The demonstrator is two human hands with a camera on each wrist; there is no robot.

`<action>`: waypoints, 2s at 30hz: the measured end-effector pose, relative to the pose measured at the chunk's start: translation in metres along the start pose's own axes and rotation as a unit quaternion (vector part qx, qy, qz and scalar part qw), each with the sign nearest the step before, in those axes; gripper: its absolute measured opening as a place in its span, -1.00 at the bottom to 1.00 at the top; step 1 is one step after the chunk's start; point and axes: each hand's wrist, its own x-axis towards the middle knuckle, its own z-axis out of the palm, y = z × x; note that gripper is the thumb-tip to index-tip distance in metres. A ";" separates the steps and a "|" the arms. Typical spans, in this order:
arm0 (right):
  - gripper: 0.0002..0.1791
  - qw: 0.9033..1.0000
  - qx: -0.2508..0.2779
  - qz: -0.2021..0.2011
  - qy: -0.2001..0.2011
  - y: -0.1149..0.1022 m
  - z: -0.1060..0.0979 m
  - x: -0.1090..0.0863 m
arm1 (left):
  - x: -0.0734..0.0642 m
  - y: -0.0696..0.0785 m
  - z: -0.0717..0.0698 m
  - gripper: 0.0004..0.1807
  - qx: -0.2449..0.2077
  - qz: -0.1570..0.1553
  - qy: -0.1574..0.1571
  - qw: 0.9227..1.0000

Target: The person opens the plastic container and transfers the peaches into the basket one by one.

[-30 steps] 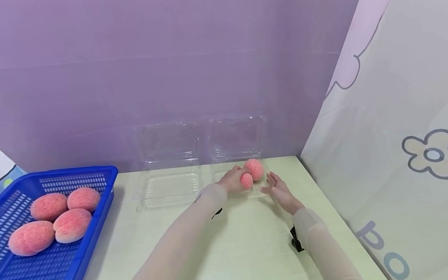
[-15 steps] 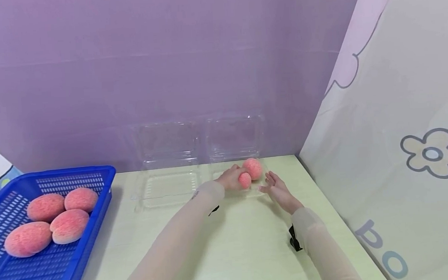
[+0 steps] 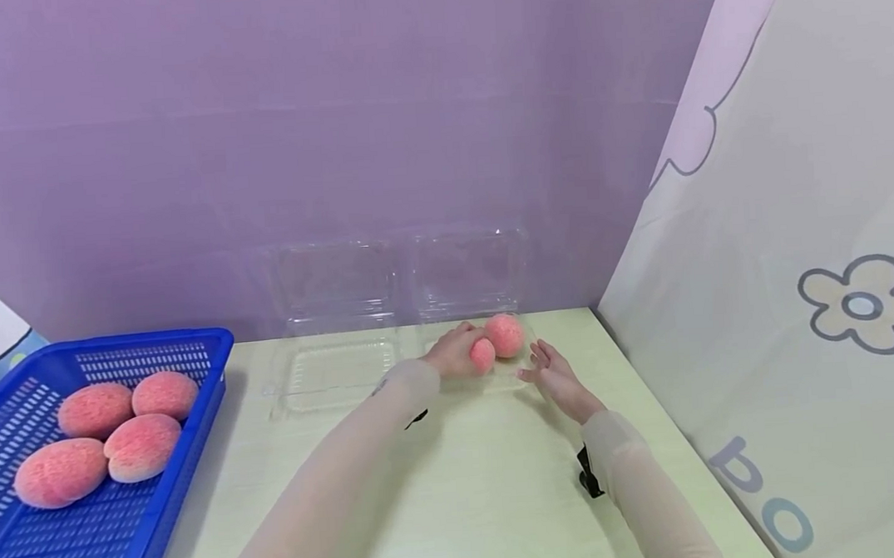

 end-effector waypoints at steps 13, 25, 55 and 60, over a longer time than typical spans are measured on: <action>-0.11 1.000 -0.002 -0.007 -0.002 0.004 -0.002 0.003 | -0.017 0.008 -0.020 -0.20 0.038 0.003 0.021 0.999; -0.11 1.000 0.008 -0.007 -0.001 0.005 -0.002 0.003 | -0.044 0.019 -0.040 -0.14 0.033 0.014 0.039 0.999; -0.11 1.000 -0.005 -0.019 -0.015 0.003 -0.003 0.003 | -0.158 -0.006 -0.104 -0.27 0.036 0.012 0.006 0.999; -0.10 1.000 -0.012 -0.016 -0.015 0.003 -0.004 0.000 | -0.175 -0.017 -0.117 -0.27 0.042 -0.005 0.009 0.999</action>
